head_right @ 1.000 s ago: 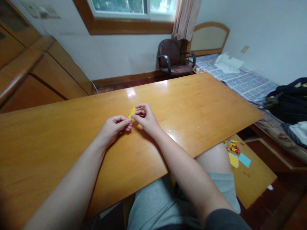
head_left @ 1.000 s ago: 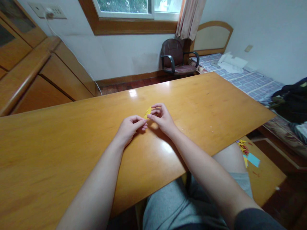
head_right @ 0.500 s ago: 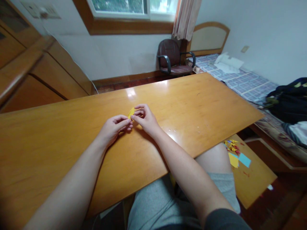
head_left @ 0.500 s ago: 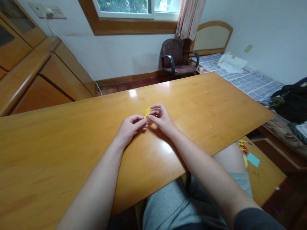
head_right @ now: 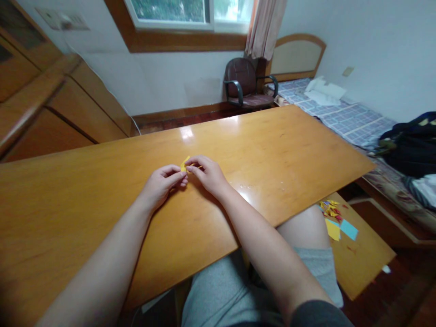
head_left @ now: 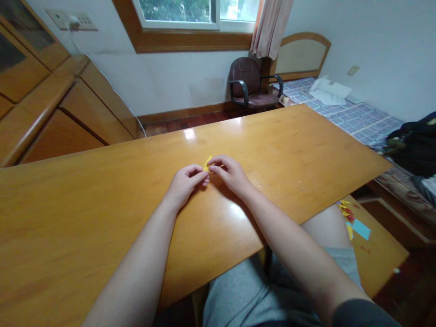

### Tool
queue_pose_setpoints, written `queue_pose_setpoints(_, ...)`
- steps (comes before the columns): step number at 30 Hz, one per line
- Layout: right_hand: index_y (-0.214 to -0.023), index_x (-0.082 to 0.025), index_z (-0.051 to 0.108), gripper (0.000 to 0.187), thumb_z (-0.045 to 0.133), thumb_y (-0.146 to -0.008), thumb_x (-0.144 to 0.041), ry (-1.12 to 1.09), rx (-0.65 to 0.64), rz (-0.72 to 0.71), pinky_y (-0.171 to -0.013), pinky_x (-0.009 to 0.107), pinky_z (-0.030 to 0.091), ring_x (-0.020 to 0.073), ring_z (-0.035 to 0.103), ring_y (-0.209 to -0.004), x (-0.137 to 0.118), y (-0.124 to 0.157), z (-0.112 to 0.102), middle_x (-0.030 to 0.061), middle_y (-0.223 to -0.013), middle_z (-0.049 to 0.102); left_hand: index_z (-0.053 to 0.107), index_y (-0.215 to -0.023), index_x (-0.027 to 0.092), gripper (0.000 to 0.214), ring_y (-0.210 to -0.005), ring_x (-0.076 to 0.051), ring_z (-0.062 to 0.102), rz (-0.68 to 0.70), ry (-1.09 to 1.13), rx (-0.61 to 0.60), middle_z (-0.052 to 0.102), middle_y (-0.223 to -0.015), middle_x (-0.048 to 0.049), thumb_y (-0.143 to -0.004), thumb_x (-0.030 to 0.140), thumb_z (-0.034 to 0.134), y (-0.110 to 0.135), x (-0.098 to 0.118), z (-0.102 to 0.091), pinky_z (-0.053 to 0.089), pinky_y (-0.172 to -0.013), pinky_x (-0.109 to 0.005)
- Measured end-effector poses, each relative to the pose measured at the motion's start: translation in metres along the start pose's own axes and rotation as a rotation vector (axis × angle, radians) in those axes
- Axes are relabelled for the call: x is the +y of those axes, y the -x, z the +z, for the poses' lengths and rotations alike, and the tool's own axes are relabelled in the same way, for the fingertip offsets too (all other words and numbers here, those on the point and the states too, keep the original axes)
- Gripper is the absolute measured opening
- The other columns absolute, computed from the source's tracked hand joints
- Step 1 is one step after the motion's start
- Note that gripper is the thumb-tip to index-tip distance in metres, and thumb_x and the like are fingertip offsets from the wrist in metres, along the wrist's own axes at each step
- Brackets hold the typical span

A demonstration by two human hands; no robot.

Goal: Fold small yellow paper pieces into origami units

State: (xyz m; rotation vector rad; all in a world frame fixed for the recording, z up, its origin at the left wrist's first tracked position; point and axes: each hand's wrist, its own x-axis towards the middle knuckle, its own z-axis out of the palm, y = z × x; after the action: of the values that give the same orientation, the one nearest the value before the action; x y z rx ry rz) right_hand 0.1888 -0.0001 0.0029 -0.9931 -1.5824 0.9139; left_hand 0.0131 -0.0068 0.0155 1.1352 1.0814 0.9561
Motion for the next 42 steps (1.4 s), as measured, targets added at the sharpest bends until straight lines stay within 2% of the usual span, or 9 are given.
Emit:
queue_pose_setpoints(4, -0.085, -0.019, 0.067, 0.009, 0.06, -0.087, -0.026, 0.094, 0.005, -0.038, -0.081, 0.028, 0.048, 0.0145, 0.063, -0.085, -0.001, -0.001, -0.001, 0.002, -0.088, 0.069, 0.068, -0.078, 0.015, 0.032, -0.059, -0.013, 0.062, 0.008, -0.013, 0.011, 0.069, -0.067, -0.0029, -0.066, 0.04, 0.082, 0.0, 0.0, 0.001, 0.05, -0.059, -0.024)
queue_pose_setpoints(17, -0.081, -0.019, 0.061, 0.009, 0.056, -0.089, -0.022, 0.152, 0.023, -0.041, -0.078, 0.028, 0.046, 0.0145, 0.06, -0.079, -0.002, 0.0, 0.004, 0.0008, -0.081, 0.065, 0.068, -0.077, 0.014, 0.032, -0.057, -0.013, 0.061, 0.06, -0.079, 0.03, 0.068, -0.065, -0.0032, -0.068, 0.042, 0.081, -0.001, -0.004, 0.0, 0.049, -0.058, -0.025)
queue_pose_setpoints(24, -0.09, -0.02, 0.059, 0.007, 0.059, -0.088, -0.027, -0.066, 0.089, 0.09, -0.075, 0.03, 0.049, 0.0142, 0.064, -0.076, 0.002, 0.002, 0.012, -0.0007, -0.081, 0.065, 0.066, -0.074, 0.015, 0.031, -0.056, -0.013, 0.06, 0.078, -0.107, 0.041, 0.066, -0.062, -0.003, -0.07, 0.043, 0.079, -0.003, -0.005, -0.001, 0.049, -0.057, -0.025)
queue_pose_setpoints(28, -0.097, -0.022, 0.053, 0.021, 0.066, -0.082, -0.03, -0.258, 0.132, 0.129, -0.073, 0.029, 0.05, 0.0134, 0.065, -0.074, 0.005, 0.001, 0.015, -0.0025, -0.082, 0.064, 0.066, -0.073, 0.014, 0.029, -0.056, -0.013, 0.06, 0.067, -0.095, 0.045, 0.066, -0.062, -0.0034, -0.071, 0.041, 0.077, -0.003, -0.006, -0.001, 0.049, -0.057, -0.025)
queue_pose_setpoints(33, -0.109, -0.024, 0.048, 0.037, 0.069, -0.081, -0.036, -0.5, 0.09, 0.19, -0.077, 0.031, 0.053, 0.0129, 0.065, -0.072, 0.006, -0.001, 0.014, -0.0042, -0.078, 0.066, 0.066, -0.072, 0.014, 0.029, -0.055, -0.012, 0.058, 0.072, -0.066, 0.058, 0.065, -0.061, -0.0029, -0.071, 0.041, 0.077, -0.003, -0.008, -0.003, 0.047, -0.055, -0.024)
queue_pose_setpoints(38, -0.113, -0.025, 0.049, 0.052, 0.079, -0.07, -0.028, -0.544, 0.052, 0.227, -0.076, 0.028, 0.05, 0.0117, 0.062, -0.071, 0.005, -0.002, 0.015, -0.007, -0.075, 0.064, 0.067, -0.073, 0.015, 0.029, -0.055, -0.012, 0.058, 0.073, -0.073, 0.051, 0.066, -0.062, -0.0029, -0.072, 0.042, 0.077, -0.004, -0.009, -0.003, 0.047, -0.056, -0.024)
queue_pose_setpoints(42, -0.108, -0.024, 0.052, 0.046, 0.078, -0.07, -0.029, -0.501, 0.071, 0.225, -0.071, 0.027, 0.047, 0.0115, 0.059, -0.067, 0.003, -0.003, 0.014, -0.0081, -0.068, 0.061, 0.066, -0.072, 0.015, 0.03, -0.056, -0.012, 0.058, 0.064, -0.083, 0.036, 0.065, -0.063, -0.0025, -0.071, 0.043, 0.078, -0.003, -0.007, -0.002, 0.047, -0.056, -0.024)
